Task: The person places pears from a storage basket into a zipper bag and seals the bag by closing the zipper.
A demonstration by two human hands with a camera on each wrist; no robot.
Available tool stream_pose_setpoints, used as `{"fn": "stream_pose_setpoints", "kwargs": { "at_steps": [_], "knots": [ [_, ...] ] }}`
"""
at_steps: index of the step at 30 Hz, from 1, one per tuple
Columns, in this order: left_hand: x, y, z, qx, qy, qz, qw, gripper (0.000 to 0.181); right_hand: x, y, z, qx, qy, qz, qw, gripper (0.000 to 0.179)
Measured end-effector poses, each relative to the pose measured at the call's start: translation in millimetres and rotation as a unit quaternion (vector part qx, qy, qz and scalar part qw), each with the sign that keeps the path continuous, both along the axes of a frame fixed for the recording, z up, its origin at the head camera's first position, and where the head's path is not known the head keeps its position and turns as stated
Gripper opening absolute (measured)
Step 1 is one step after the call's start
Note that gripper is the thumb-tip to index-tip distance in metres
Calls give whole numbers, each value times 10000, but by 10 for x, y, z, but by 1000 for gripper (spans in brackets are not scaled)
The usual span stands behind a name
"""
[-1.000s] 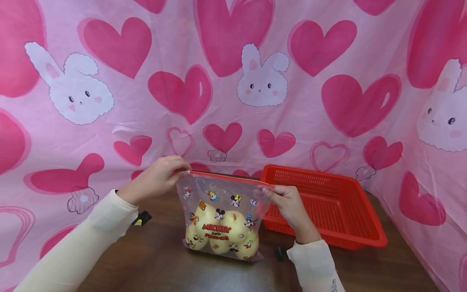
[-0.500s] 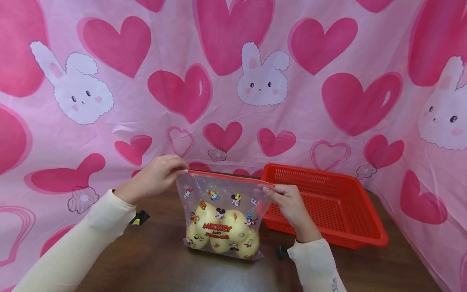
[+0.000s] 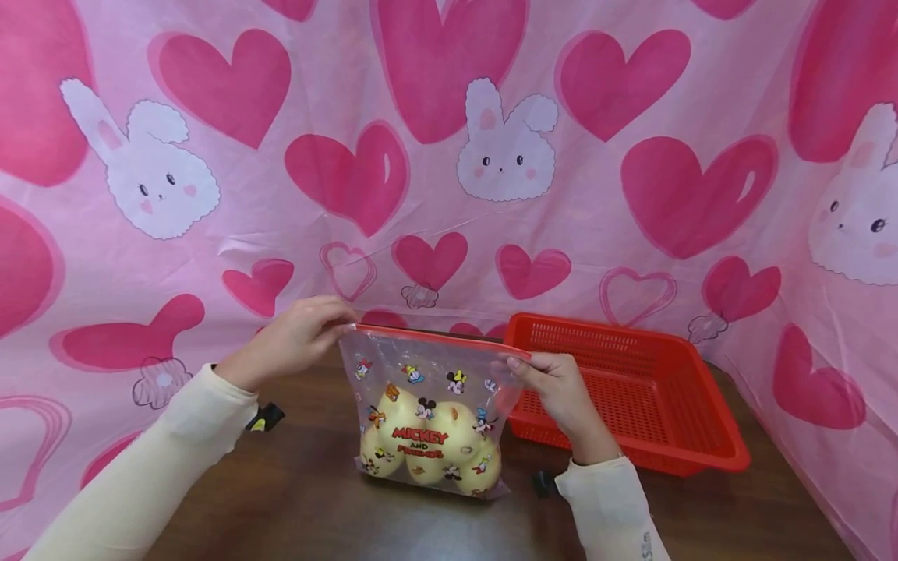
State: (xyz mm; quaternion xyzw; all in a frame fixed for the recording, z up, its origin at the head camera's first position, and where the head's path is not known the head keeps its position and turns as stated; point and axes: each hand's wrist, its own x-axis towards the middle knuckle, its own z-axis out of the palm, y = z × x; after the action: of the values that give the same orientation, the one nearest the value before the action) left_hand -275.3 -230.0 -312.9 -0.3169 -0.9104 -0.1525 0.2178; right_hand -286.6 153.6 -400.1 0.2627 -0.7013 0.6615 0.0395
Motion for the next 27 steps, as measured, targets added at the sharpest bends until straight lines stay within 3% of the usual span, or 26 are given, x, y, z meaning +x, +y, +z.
{"fn": "stream_pose_setpoints", "kwargs": {
  "at_steps": [10, 17, 27],
  "knots": [
    [-15, -65, -20, 68, -38, 63, 9999, 17, 0, -5, 5, -94, 24, -41, 9999, 27],
    [-25, -86, -13, 128, -24, 11, 9999, 16, 6, 10, 30, 180, 73, -68, 9998, 28],
    [-33, -111, -23, 213, 9, -107, 9997, 16, -2, 6, 33, 129, 14, -59, 9999, 27]
  ]
}}
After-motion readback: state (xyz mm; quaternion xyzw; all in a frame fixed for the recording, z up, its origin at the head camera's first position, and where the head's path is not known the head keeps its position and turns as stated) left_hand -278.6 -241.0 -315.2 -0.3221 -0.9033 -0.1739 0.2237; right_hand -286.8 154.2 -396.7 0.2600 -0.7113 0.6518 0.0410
